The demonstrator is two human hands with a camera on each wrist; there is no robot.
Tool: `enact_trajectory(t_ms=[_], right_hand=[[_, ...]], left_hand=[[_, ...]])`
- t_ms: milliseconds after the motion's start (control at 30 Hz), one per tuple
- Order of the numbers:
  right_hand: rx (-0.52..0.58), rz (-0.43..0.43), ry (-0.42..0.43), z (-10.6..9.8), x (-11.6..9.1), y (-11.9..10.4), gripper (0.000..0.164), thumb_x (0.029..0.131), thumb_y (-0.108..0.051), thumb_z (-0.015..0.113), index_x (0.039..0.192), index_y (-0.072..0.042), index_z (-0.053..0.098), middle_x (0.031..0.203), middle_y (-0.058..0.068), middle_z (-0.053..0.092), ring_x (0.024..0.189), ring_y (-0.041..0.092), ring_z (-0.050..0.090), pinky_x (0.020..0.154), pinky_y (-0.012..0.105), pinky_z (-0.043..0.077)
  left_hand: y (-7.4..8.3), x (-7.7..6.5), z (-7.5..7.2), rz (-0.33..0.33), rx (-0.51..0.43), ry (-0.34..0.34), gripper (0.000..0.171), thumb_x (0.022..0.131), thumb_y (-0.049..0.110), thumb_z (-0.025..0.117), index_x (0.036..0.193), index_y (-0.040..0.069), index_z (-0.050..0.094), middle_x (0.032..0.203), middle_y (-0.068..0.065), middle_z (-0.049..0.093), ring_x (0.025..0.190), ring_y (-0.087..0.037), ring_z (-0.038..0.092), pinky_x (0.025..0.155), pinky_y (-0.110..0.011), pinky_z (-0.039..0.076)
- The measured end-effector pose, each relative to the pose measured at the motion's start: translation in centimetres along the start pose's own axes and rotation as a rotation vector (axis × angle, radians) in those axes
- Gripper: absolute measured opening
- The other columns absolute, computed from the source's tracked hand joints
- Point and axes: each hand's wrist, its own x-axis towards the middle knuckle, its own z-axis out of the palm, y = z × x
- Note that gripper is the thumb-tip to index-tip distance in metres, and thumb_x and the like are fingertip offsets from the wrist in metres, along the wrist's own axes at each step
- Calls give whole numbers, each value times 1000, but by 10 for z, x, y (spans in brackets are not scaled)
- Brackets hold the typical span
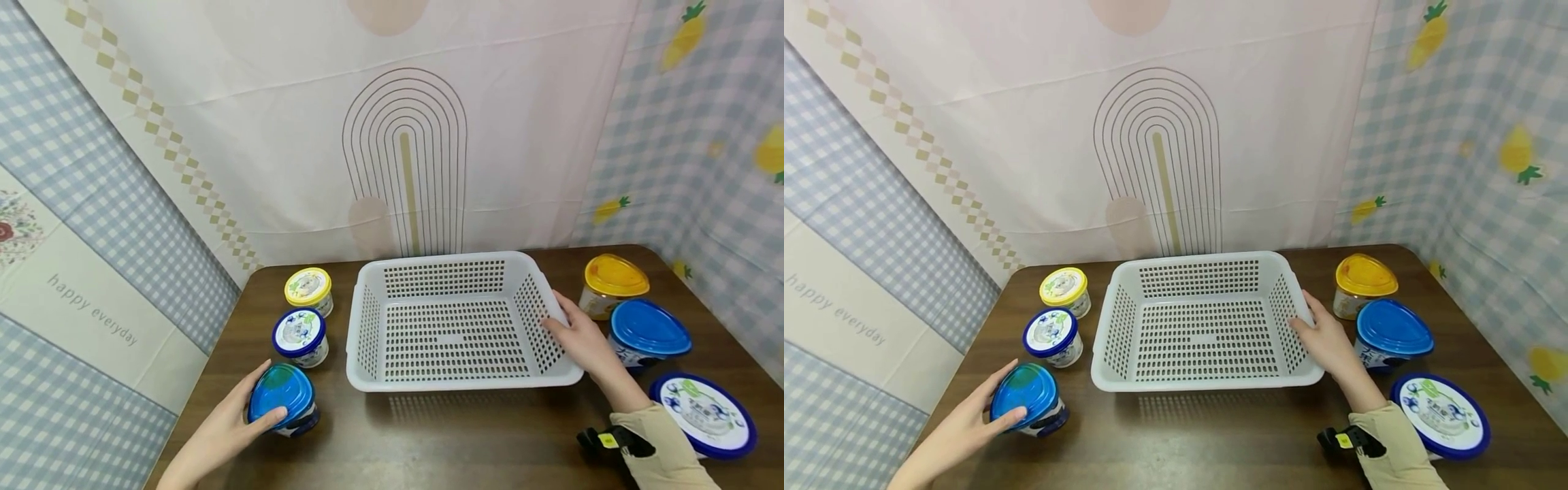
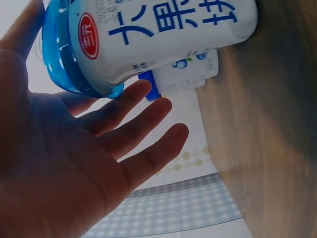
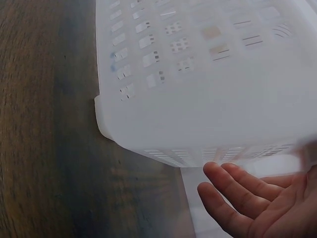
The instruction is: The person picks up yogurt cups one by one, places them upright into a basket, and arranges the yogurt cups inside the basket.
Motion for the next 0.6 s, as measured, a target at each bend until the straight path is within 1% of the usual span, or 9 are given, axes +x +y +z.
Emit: enact_trajectory(t_ms=[200,267,433,500,600], right_hand=[[29,7,-2,0,0,1,75,107,-30,47,161,-1,4,144,37,41,108,46,64,76,52,59],[34,8,0,1,0,2,75,107,-30,47,161,-1,4,144,37,41,108,46,64,76,52,59],[36,3,11,1,-1,2,74,107,-32,47,160,0,6,144,37,41,109,47,64,77,53,59],[33,4,14,1,0,2,74,107,-32,47,160,0,7,145,37,41,109,47,63,77,53,59],[37,9,17,1,1,1,74,107,-31,47,160,0,7,144,37,41,108,46,64,77,52,59]], left_hand=[[-3,-1,5,-10,-4,-7,92,92,43,73,157,5,21,149,-35,37,126,-50,49,96,-63,48],[-3,-1,7,-26,-9,-14,94,91,42,74,158,6,19,149,-36,37,125,-50,50,95,-62,49],[-4,-1,10,-93,-35,-40,100,87,44,77,158,11,15,149,-36,35,124,-51,50,93,-62,50],[-4,0,10,-109,-43,-39,100,86,44,78,158,12,15,149,-35,36,123,-51,50,92,-62,50],[-4,0,11,-111,-55,-29,101,86,44,79,158,13,16,148,-35,38,123,-50,51,92,-62,50]])
